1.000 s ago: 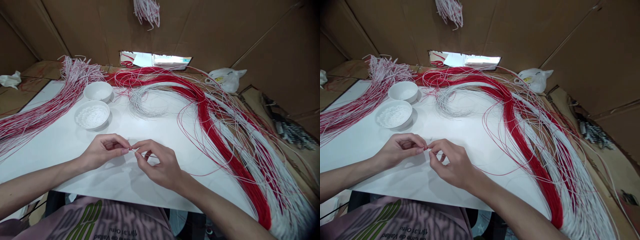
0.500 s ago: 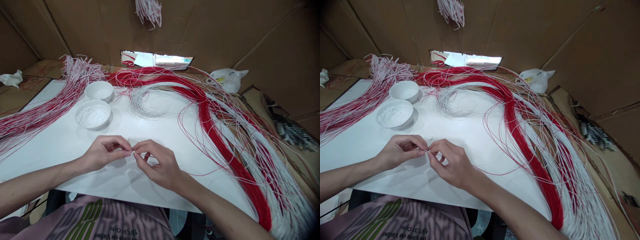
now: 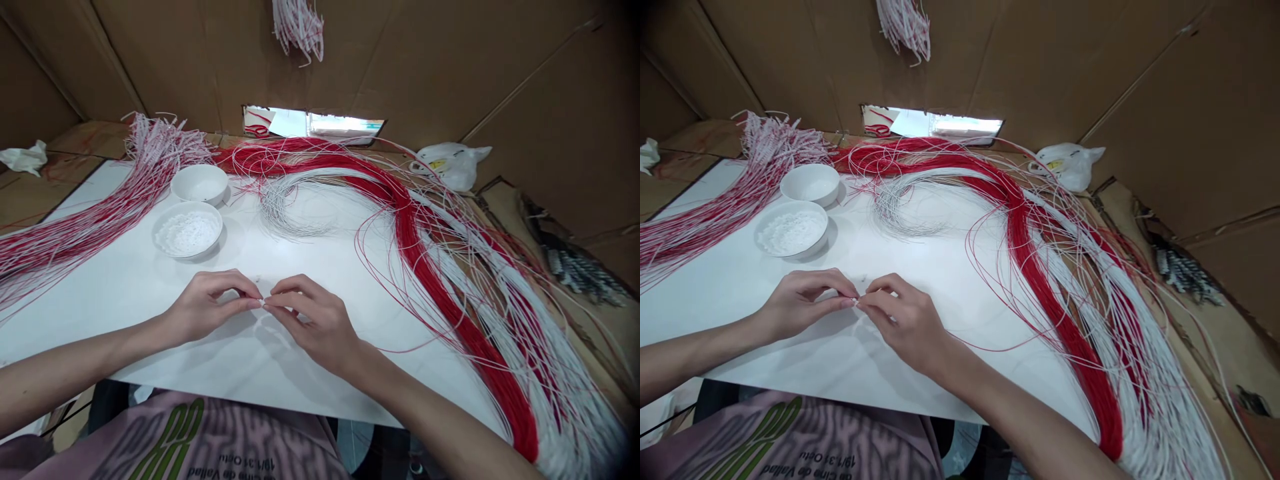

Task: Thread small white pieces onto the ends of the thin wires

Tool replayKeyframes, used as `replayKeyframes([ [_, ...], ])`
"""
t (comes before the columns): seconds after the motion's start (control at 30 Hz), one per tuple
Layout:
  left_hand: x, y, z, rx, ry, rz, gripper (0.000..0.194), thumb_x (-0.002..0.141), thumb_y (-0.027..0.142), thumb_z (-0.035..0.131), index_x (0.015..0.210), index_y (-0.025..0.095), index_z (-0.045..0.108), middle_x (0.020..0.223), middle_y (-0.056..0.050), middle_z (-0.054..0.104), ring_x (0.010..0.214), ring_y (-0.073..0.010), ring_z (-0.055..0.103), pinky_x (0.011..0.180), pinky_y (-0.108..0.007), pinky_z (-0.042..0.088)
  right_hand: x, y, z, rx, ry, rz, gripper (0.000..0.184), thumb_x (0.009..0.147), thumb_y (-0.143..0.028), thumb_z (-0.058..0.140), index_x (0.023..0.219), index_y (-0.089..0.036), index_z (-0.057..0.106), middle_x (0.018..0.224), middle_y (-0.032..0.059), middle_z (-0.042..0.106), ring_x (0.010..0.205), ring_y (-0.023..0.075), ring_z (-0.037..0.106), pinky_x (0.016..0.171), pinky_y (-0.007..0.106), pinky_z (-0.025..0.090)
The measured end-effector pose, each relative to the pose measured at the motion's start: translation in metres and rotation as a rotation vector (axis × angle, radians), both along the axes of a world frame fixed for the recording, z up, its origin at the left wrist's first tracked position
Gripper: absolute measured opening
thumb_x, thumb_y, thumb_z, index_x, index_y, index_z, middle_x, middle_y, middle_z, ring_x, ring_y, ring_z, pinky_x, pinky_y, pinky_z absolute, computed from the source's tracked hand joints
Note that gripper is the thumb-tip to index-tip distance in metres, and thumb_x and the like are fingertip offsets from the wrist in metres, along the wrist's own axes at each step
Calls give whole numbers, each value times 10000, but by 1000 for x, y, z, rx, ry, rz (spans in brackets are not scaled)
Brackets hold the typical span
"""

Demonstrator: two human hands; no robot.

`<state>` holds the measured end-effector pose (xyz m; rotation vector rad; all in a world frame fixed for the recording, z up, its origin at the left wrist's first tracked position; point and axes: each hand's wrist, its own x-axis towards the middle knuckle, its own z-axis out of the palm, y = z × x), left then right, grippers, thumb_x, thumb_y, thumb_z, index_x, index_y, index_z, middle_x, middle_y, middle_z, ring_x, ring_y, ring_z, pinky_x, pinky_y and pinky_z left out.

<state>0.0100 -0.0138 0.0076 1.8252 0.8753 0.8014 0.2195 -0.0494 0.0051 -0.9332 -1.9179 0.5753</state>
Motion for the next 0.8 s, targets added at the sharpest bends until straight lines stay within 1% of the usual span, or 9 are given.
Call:
replayKeyframes([
  [0.1,-1,0,-2,170,58,-19,102,860,197,653,925,190,731,874,-62,744,797,-176,671,723,-284,540,1,2,-4,-24,-17,-54,110,914,-197,606,869,-203,706,857,36,624,676,109,596,588,224,534],
  [0.2,1,-3,-5,325,76,-51,180,869,127,614,1006,205,703,905,-51,745,828,-173,665,737,-286,538,1,3,-7,-49,-49,-26,53,893,-190,640,875,-191,690,867,34,617,678,105,591,582,214,515],
  [0.3,2,-5,-8,407,105,-60,218,868,88,593,1032,203,679,905,-51,738,825,-169,655,744,-291,532,2,3,-10,-59,-89,2,33,891,-196,648,909,-182,671,897,40,632,664,101,588,589,218,507],
  [0.43,1,-6,-9,445,144,-68,188,877,110,573,1004,199,678,890,-60,736,798,-180,655,746,-311,532,2,2,-9,-76,-96,25,69,923,-198,598,965,-188,652,904,36,655,670,100,596,589,209,509],
  [0.57,0,-5,-10,454,159,-42,164,876,126,578,988,198,675,874,-62,734,795,-186,652,743,-317,530,1,2,-4,-87,-114,13,95,931,-168,546,900,-181,636,874,38,650,701,114,612,614,217,515],
  [0.67,0,-5,-10,444,149,-50,169,869,107,579,974,201,673,864,-58,729,795,-184,646,733,-308,524,1,1,-3,-108,-133,-1,46,907,-173,568,912,-183,613,889,39,649,694,121,613,639,238,521],
  [0.73,1,-5,-10,433,144,-63,181,869,94,572,974,203,671,860,-56,724,787,-179,641,726,-301,518,2,1,-4,-99,-131,34,63,907,-182,585,965,-187,608,911,41,659,731,129,625,656,240,522],
  [0.8,1,-6,-10,428,142,-75,193,869,81,565,981,201,668,857,-55,720,782,-174,636,722,-295,512,2,1,-5,-83,-125,63,49,919,-197,587,961,-187,609,899,37,667,746,130,627,655,236,513],
])
